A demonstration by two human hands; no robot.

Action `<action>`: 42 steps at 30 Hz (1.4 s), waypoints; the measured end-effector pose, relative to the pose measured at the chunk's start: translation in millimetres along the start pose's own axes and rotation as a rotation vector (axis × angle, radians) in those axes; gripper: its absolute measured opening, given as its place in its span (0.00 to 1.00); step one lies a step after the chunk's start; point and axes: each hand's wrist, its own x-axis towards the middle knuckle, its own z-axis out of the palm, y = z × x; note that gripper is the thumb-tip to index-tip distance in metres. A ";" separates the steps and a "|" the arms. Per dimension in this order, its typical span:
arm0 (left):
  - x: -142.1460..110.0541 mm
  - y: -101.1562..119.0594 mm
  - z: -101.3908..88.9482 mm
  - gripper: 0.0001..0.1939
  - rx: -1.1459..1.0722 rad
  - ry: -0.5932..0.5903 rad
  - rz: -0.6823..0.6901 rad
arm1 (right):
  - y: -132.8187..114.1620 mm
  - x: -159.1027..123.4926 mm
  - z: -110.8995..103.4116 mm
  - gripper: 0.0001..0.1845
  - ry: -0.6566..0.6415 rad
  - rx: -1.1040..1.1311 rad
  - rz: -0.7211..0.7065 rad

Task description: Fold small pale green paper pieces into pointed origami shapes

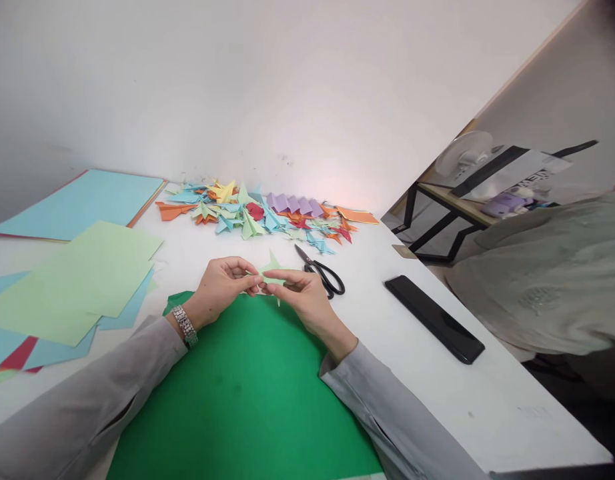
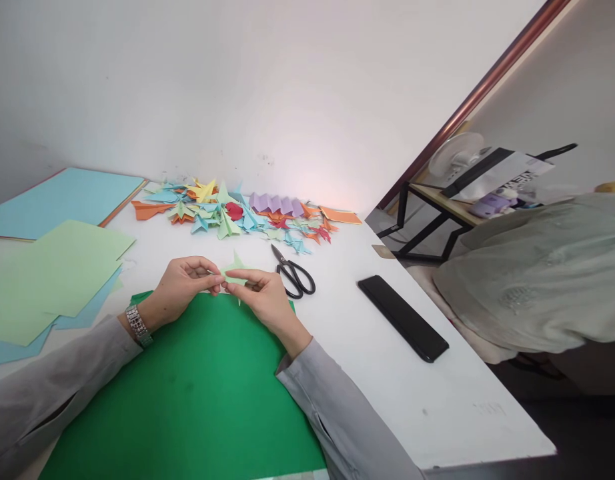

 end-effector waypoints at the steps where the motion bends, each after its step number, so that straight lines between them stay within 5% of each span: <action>1: 0.0 -0.2 0.0 0.13 0.000 0.002 0.001 | 0.4 0.1 0.0 0.17 0.003 -0.009 0.000; 42: 2.2 -1.7 -1.1 0.15 -0.178 -0.046 -0.123 | -2.8 0.9 3.7 0.13 0.049 0.100 0.028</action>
